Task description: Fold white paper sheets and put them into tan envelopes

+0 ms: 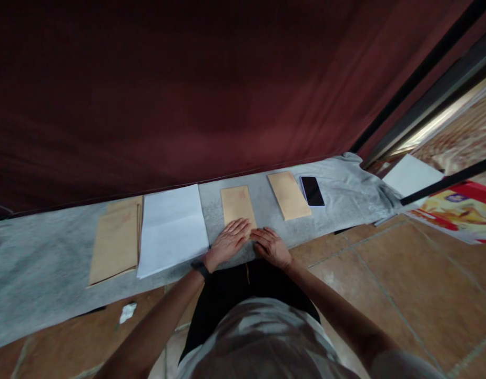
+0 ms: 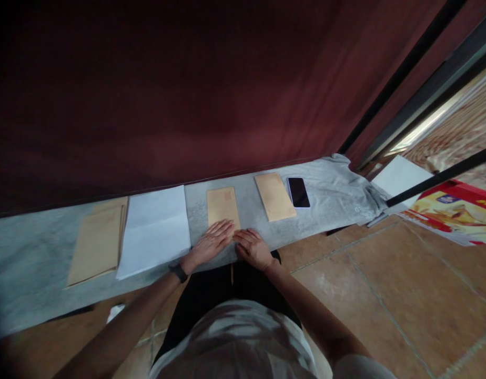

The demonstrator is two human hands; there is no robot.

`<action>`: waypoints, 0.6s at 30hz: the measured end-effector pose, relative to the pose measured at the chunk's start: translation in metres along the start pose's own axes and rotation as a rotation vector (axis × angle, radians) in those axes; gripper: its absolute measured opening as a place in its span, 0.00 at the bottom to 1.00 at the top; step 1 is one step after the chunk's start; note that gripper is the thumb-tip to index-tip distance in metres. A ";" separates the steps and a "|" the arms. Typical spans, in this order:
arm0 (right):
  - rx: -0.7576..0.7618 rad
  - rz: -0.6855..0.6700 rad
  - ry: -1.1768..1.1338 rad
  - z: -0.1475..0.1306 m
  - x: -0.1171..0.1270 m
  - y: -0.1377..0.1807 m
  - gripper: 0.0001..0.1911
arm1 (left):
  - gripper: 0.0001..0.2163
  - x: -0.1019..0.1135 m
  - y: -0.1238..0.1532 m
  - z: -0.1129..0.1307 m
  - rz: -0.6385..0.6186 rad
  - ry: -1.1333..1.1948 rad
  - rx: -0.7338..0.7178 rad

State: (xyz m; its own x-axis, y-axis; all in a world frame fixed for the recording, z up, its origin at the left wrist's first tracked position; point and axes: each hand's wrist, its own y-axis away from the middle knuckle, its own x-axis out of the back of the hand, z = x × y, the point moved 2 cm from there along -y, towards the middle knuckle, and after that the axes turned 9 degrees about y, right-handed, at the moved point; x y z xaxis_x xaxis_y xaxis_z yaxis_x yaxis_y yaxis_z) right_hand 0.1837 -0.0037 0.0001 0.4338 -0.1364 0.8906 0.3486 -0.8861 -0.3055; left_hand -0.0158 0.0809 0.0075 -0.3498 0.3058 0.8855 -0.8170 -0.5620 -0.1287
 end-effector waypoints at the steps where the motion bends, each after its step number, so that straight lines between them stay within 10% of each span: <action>1: -0.011 0.005 -0.003 0.000 -0.001 0.000 0.21 | 0.25 0.000 0.010 0.003 0.011 0.006 0.001; 7: -0.131 0.090 -0.020 -0.001 -0.009 -0.005 0.16 | 0.19 -0.002 0.049 0.015 0.187 0.025 0.117; 18: -0.266 0.129 0.063 -0.013 -0.017 -0.009 0.15 | 0.14 0.000 0.039 0.019 0.352 0.136 0.250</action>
State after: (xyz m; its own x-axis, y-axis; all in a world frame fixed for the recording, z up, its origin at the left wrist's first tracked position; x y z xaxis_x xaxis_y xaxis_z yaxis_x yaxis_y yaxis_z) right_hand 0.1627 0.0009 -0.0078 0.4055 -0.2754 0.8716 0.0601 -0.9435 -0.3260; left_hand -0.0392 0.0443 0.0112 -0.6577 0.1516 0.7379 -0.5073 -0.8132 -0.2851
